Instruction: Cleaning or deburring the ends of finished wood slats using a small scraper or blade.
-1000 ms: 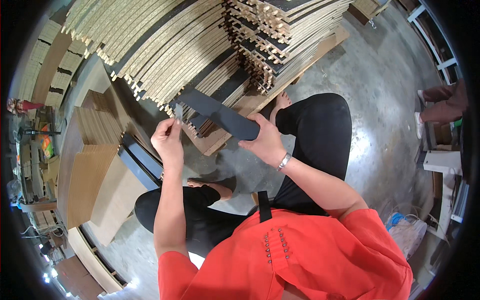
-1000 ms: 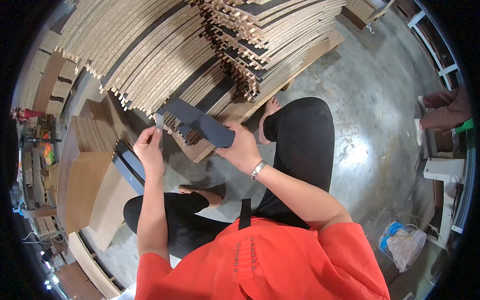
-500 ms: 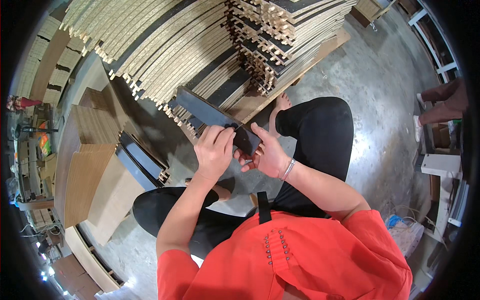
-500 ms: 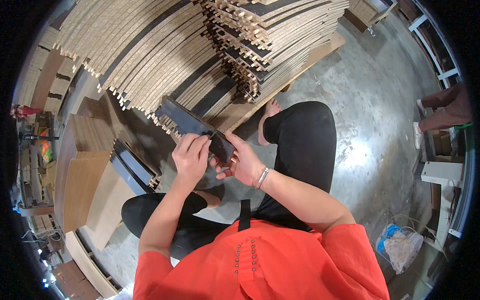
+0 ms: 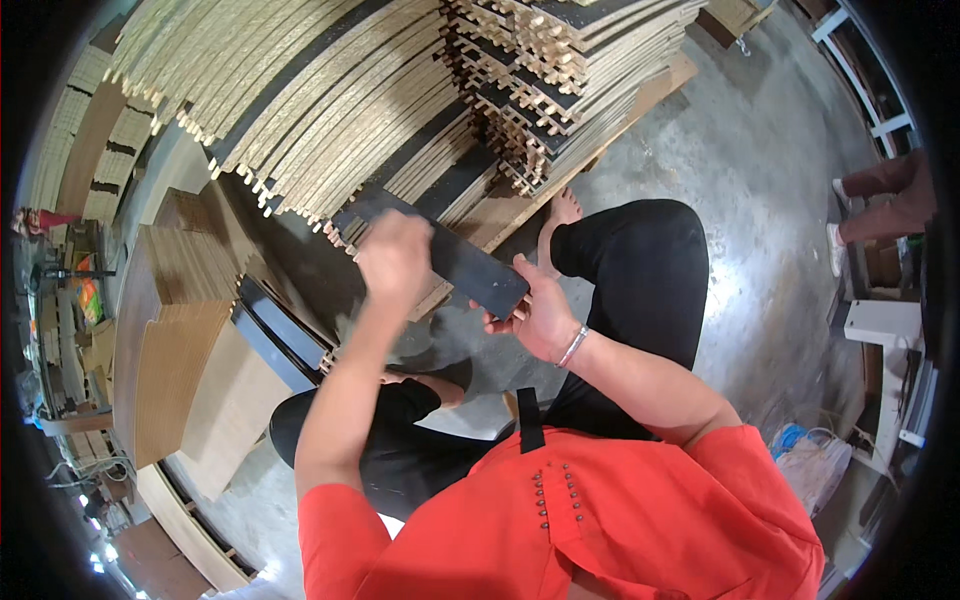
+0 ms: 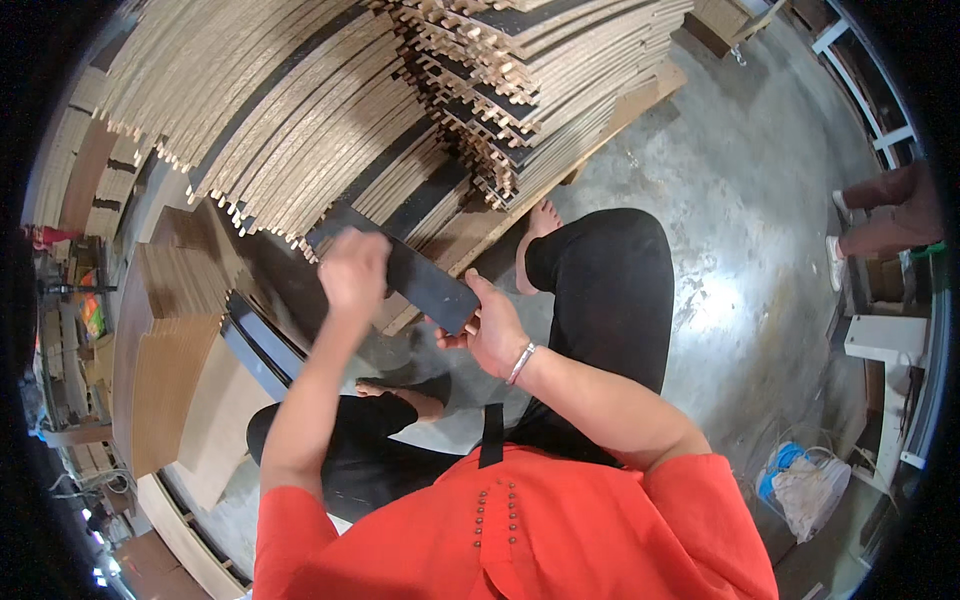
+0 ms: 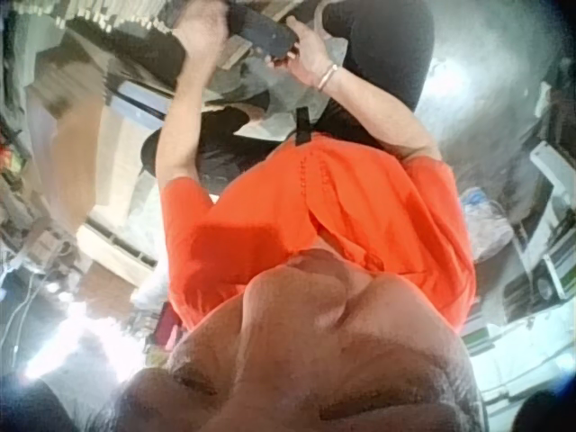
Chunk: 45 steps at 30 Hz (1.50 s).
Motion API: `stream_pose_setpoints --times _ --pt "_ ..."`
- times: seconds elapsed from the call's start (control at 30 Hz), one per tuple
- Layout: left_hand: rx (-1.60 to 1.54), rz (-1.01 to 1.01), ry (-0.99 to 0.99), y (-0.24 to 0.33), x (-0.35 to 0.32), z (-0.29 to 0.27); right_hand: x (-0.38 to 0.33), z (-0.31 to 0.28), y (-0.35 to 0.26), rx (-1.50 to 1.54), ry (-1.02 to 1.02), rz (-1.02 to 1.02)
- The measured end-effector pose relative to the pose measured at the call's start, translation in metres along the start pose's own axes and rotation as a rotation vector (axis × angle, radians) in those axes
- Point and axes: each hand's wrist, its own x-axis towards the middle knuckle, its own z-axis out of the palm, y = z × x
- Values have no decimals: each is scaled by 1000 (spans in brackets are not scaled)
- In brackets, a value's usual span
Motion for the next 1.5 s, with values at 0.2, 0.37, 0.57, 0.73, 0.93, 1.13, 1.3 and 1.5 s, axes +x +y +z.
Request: stream_pose_setpoints --times 0.2,0.37,0.57,0.73,0.93,1.13,1.3,1.5 --pt "53 -81 20 3 -2 -6 -4 3 -1 -22 12 -13" --pt "-81 169 -101 68 -15 -18 -9 14 -17 234 159 -39" --pt "-253 -194 78 51 -5 -16 -16 15 -17 259 -16 -83" --pt "-326 211 -110 98 -25 -21 -8 6 -16 237 -57 -120" --pt "179 -168 72 -20 10 4 -13 10 -17 264 -148 -92" --pt "225 -41 48 -46 7 9 -12 14 -13 223 -75 -180" --pt "265 -195 35 -66 13 -4 -17 14 -14 195 -114 -158" --pt "95 -558 15 -75 -11 -17 -9 3 -8 59 -172 -211"
